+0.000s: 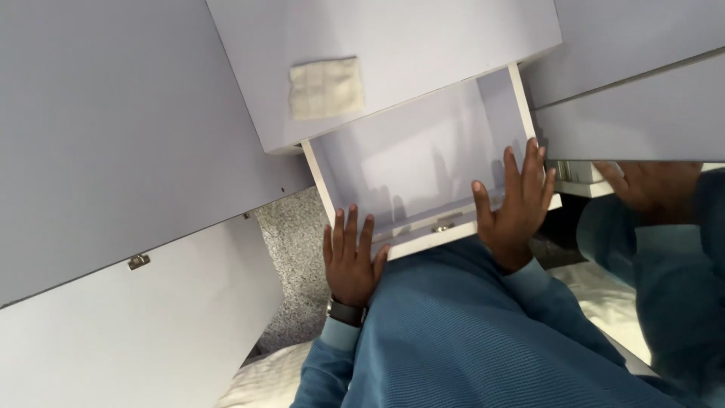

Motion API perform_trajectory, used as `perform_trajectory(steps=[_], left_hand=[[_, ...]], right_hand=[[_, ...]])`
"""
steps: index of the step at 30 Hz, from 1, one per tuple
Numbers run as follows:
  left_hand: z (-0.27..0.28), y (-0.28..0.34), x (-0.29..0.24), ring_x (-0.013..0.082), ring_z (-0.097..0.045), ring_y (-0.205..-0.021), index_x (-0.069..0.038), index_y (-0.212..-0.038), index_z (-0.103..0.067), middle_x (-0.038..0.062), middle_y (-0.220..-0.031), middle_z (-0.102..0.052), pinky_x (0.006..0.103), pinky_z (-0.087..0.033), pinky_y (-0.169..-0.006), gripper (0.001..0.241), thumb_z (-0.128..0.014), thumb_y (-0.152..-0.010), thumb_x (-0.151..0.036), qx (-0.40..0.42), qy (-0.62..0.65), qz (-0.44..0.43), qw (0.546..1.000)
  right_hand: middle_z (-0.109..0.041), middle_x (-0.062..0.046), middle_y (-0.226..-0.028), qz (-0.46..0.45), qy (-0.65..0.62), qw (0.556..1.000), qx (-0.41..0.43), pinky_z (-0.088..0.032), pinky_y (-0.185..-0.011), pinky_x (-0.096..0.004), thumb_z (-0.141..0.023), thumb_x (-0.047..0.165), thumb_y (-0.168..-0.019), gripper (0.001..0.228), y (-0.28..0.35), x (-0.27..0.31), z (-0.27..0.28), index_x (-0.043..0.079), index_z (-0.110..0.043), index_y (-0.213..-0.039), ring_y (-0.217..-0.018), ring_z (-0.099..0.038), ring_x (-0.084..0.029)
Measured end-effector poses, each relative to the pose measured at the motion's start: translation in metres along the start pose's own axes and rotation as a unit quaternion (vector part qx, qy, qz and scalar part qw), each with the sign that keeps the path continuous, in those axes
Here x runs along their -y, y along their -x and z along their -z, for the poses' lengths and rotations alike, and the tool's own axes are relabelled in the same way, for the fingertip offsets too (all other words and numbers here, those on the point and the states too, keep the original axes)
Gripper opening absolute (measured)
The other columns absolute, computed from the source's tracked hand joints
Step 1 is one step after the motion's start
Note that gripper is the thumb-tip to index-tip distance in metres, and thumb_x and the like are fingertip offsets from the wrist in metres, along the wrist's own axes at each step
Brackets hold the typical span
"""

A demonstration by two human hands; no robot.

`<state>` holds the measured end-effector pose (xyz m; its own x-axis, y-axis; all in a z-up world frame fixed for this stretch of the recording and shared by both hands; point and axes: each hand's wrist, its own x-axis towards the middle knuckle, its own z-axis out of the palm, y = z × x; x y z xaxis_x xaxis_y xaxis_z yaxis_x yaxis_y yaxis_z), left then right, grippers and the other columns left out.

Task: The person cleans the interior of a white cabinet drawer using a white cloth. They wipe the bottom, sides, and front panel of the drawer, then close it and repeat the process on a second drawer below.

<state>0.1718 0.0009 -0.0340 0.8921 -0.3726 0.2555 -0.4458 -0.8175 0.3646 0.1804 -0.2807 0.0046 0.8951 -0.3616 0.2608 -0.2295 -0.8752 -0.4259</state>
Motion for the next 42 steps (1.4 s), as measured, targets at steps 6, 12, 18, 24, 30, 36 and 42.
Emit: perform_trajectory(steps=[6, 12, 18, 24, 30, 36, 42], left_hand=[[-0.020, -0.023, 0.020, 0.0334, -0.034, -0.157, -0.015, -0.151, -0.055, 0.012, -0.165, -0.042, 0.0583, -0.025, -0.129, 0.062, -0.055, -0.106, -0.059, -0.038, -0.005, 0.003, 0.999], [-0.025, -0.052, 0.023, 0.0264, -0.027, -0.159, -0.021, -0.158, -0.042, 0.007, -0.170, -0.033, 0.0683, 0.001, -0.124, 0.078, -0.042, -0.103, -0.076, -0.065, -0.163, 0.063, 0.982], [-0.030, -0.086, 0.036, 0.0307, -0.019, -0.161, -0.019, -0.167, -0.027, 0.014, -0.174, -0.020, 0.0668, 0.002, -0.123, 0.094, -0.035, -0.101, -0.085, -0.068, -0.191, 0.108, 0.973], [-0.033, -0.119, 0.047, 0.0298, -0.018, -0.161, -0.017, -0.168, -0.024, 0.009, -0.174, -0.019, 0.0669, -0.008, -0.125, 0.100, -0.036, -0.098, -0.087, -0.066, -0.200, 0.127, 0.969], [-0.036, -0.127, 0.052, 0.0270, -0.018, -0.163, -0.018, -0.169, -0.026, 0.001, -0.176, -0.020, 0.0650, -0.013, -0.129, 0.095, -0.052, -0.102, -0.080, -0.112, -0.191, 0.131, 0.966], [-0.021, -0.090, 0.027, 0.0330, -0.039, -0.150, -0.016, -0.153, -0.049, 0.011, -0.161, -0.042, 0.0608, -0.033, -0.117, 0.067, -0.064, -0.102, -0.057, -0.138, -0.097, 0.124, 0.978], [-0.018, -0.067, 0.013, 0.0314, -0.058, -0.129, -0.008, -0.139, -0.064, 0.011, -0.143, -0.062, 0.0488, -0.052, -0.107, 0.037, -0.072, -0.106, -0.023, -0.161, -0.002, 0.112, 0.980]], right_hand=[[-0.035, -0.029, -0.168, 0.041, -0.021, 0.999, -0.026, -0.018, -0.130, -0.064, -0.055, 0.046, -0.112, 0.063, -0.027, 0.004, -0.012, -0.002, -0.055, -0.152, -0.160, -0.029, -0.044], [-0.038, -0.024, -0.168, 0.075, -0.024, 0.995, -0.052, -0.020, -0.130, -0.062, -0.055, 0.046, -0.112, 0.061, -0.058, 0.006, -0.033, -0.001, -0.057, -0.152, -0.160, -0.030, -0.041], [-0.037, -0.018, -0.169, 0.073, -0.033, 0.993, -0.082, -0.019, -0.131, -0.062, -0.052, 0.048, -0.112, 0.059, -0.090, 0.009, -0.056, 0.005, -0.058, -0.152, -0.160, -0.030, -0.038], [-0.034, -0.014, -0.172, 0.089, -0.029, 0.989, -0.112, -0.015, -0.134, -0.062, -0.049, 0.050, -0.113, 0.062, -0.119, -0.004, -0.087, 0.008, -0.051, -0.159, -0.163, -0.025, -0.033], [-0.033, -0.011, -0.172, 0.094, -0.051, 0.988, -0.110, -0.012, -0.135, -0.061, -0.050, 0.049, -0.113, 0.059, -0.129, 0.005, -0.086, 0.009, -0.054, -0.156, -0.163, -0.025, -0.032], [-0.046, -0.015, -0.151, 0.089, -0.287, 0.943, -0.144, -0.041, -0.128, -0.049, -0.061, 0.016, -0.116, 0.036, -0.075, 0.010, -0.045, -0.001, -0.055, -0.147, -0.147, -0.046, -0.033], [-0.047, -0.015, -0.144, 0.053, -0.265, 0.955, -0.124, -0.049, -0.115, -0.043, -0.068, 0.005, -0.111, 0.034, -0.052, -0.005, -0.026, 0.001, -0.057, -0.143, -0.136, -0.053, -0.031]])
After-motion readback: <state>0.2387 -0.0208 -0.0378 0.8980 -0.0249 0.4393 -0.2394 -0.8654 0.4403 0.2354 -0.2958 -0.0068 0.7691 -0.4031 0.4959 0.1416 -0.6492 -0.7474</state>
